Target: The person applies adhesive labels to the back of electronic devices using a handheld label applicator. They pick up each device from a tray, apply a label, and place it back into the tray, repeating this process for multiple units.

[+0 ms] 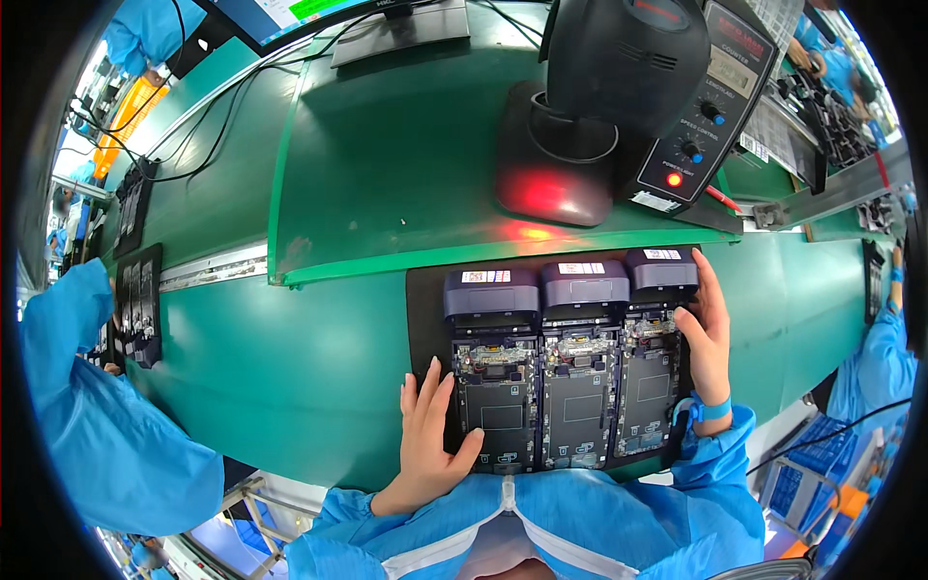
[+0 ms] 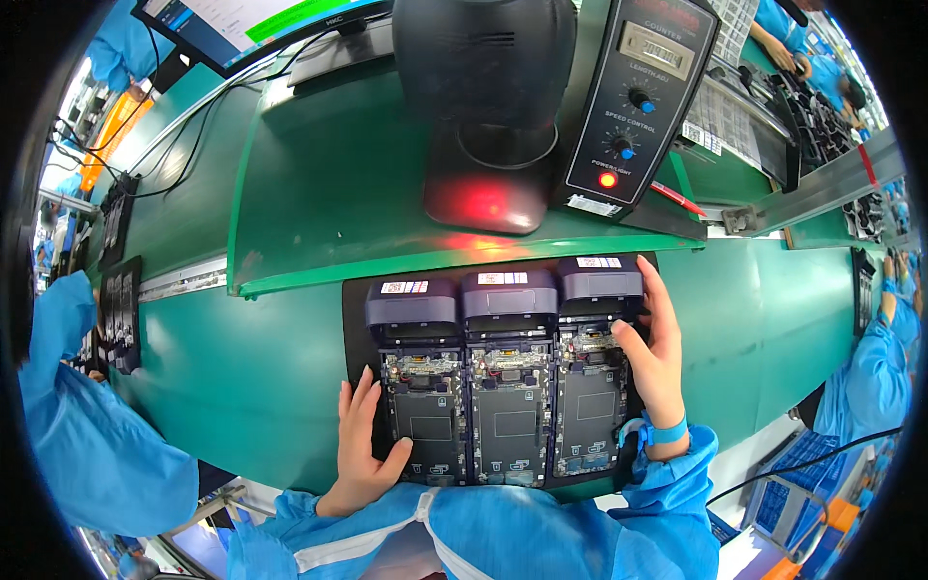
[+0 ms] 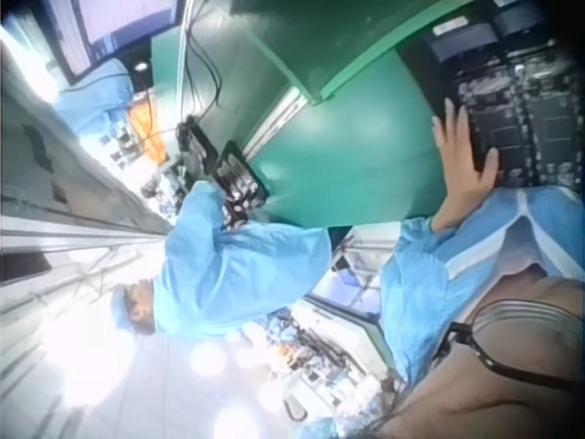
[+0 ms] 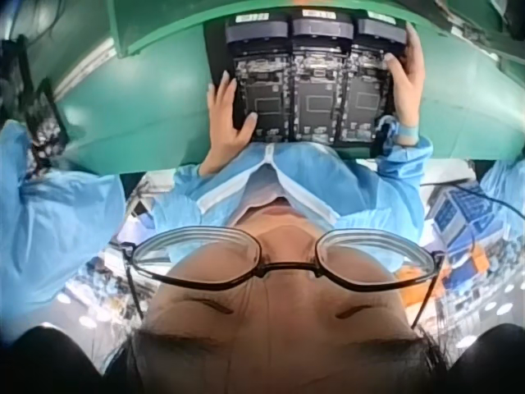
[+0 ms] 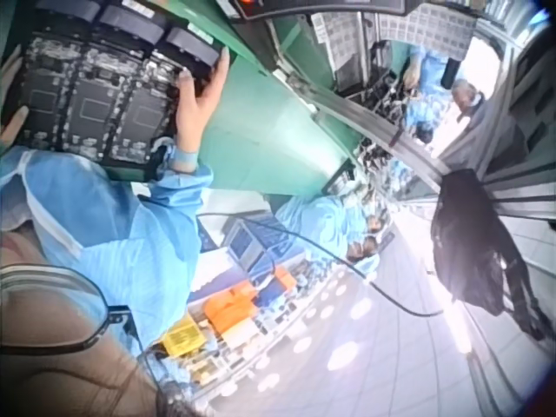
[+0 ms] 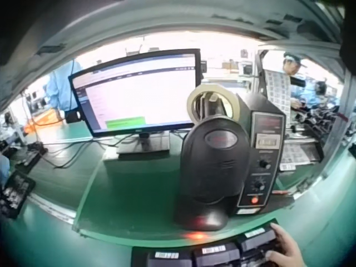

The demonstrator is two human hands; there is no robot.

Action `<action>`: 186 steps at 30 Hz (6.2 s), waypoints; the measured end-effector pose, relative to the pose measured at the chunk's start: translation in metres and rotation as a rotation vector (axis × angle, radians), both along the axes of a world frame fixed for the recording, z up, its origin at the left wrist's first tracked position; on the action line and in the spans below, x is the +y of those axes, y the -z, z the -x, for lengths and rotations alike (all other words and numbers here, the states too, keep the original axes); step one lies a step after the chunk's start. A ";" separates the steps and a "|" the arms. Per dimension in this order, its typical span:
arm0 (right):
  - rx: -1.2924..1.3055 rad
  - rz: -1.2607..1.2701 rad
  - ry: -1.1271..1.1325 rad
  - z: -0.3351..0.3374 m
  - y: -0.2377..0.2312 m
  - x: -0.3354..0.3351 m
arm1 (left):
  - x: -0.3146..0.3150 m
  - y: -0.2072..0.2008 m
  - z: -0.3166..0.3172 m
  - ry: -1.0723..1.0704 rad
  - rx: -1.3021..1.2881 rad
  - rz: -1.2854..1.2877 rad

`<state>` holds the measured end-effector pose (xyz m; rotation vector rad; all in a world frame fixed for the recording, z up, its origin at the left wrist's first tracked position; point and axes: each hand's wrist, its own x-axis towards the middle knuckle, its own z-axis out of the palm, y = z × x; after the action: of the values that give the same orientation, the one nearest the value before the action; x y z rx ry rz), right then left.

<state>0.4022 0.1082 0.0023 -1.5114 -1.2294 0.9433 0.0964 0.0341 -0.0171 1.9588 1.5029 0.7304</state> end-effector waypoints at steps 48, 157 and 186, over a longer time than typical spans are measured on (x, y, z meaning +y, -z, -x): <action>-0.714 -0.284 -0.351 0.211 -0.012 -0.129 | 0.025 0.012 0.074 0.284 -0.968 0.835; 0.096 -0.236 0.342 -0.049 -0.069 0.076 | 0.008 0.010 0.004 -0.035 -1.223 0.718; 0.583 -0.445 0.150 0.071 -0.086 0.067 | 0.131 -0.065 -0.052 -0.017 -1.731 0.587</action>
<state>0.3313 0.1751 0.0882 -0.8748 -0.8149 0.8564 0.1485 0.1648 0.0481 0.3608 0.4484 1.2422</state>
